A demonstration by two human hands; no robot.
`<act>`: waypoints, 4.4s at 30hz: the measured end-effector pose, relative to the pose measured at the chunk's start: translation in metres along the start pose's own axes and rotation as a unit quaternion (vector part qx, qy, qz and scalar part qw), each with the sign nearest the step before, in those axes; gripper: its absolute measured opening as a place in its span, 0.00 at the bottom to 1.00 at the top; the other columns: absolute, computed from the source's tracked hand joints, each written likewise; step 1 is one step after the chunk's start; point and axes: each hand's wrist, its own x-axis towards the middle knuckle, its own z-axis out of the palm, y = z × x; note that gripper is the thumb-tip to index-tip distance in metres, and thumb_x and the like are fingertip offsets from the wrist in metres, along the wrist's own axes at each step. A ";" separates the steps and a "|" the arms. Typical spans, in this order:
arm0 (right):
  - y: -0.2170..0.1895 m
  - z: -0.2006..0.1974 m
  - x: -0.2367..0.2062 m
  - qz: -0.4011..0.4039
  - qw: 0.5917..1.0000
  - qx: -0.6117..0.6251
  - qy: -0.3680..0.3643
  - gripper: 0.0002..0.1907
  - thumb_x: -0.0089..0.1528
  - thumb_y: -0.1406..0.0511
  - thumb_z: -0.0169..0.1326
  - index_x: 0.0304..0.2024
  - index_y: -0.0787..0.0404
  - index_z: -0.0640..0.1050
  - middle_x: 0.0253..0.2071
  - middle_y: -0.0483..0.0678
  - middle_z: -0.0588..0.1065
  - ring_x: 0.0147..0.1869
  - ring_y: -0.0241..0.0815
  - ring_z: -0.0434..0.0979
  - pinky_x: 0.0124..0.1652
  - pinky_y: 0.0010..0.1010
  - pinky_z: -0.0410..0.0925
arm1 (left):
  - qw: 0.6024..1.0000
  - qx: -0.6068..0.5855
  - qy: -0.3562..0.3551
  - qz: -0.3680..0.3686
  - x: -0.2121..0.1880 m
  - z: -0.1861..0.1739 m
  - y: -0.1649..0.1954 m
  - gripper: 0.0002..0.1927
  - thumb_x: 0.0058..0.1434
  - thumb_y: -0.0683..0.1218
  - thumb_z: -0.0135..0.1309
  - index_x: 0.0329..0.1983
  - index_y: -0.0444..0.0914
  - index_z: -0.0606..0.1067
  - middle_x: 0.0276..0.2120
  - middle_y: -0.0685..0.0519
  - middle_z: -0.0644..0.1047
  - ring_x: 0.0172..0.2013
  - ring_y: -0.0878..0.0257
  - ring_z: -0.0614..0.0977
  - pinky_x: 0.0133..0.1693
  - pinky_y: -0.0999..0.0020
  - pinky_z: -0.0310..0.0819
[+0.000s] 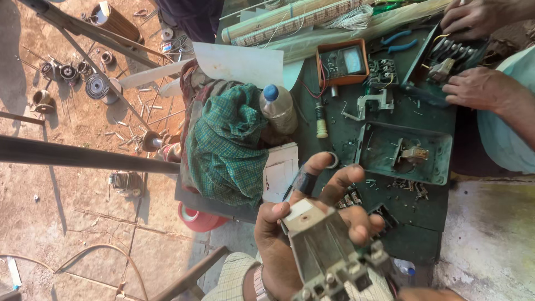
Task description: The person holds a small electrical component, turns it over, and uses a small tool to scrape or clean its surface. They then place the component on the table and continue to clean small parts with the tool.
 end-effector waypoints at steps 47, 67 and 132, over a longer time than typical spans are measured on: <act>0.015 0.001 -0.035 0.218 0.791 -0.529 0.219 0.12 0.61 0.76 0.57 0.48 0.73 0.79 0.39 0.60 0.81 0.42 0.46 0.84 0.42 0.38 0.78 | 1.000 0.014 0.001 0.015 -0.009 -0.046 0.050 0.24 0.81 0.56 0.40 0.68 0.34 0.63 0.58 0.39 0.71 0.59 0.40 0.78 0.58 0.43 0.78; -0.005 -0.015 -0.045 0.178 0.850 -0.484 0.108 0.15 0.62 0.79 0.51 0.49 0.71 0.81 0.53 0.62 0.78 0.52 0.49 0.82 0.51 0.41 0.77 | 0.996 0.071 0.050 0.029 -0.010 -0.048 0.039 0.28 0.76 0.58 0.41 0.70 0.35 0.66 0.58 0.40 0.74 0.57 0.42 0.80 0.55 0.42 0.80; 0.099 0.014 -0.070 0.030 0.698 -0.706 0.119 0.09 0.57 0.75 0.61 0.41 0.69 0.82 0.50 0.55 0.80 0.48 0.36 0.83 0.44 0.24 0.74 | 0.990 0.052 -0.007 -0.132 -0.030 -0.068 0.083 0.20 0.78 0.52 0.42 0.63 0.33 0.66 0.42 0.41 0.77 0.64 0.45 0.71 0.61 0.53 0.77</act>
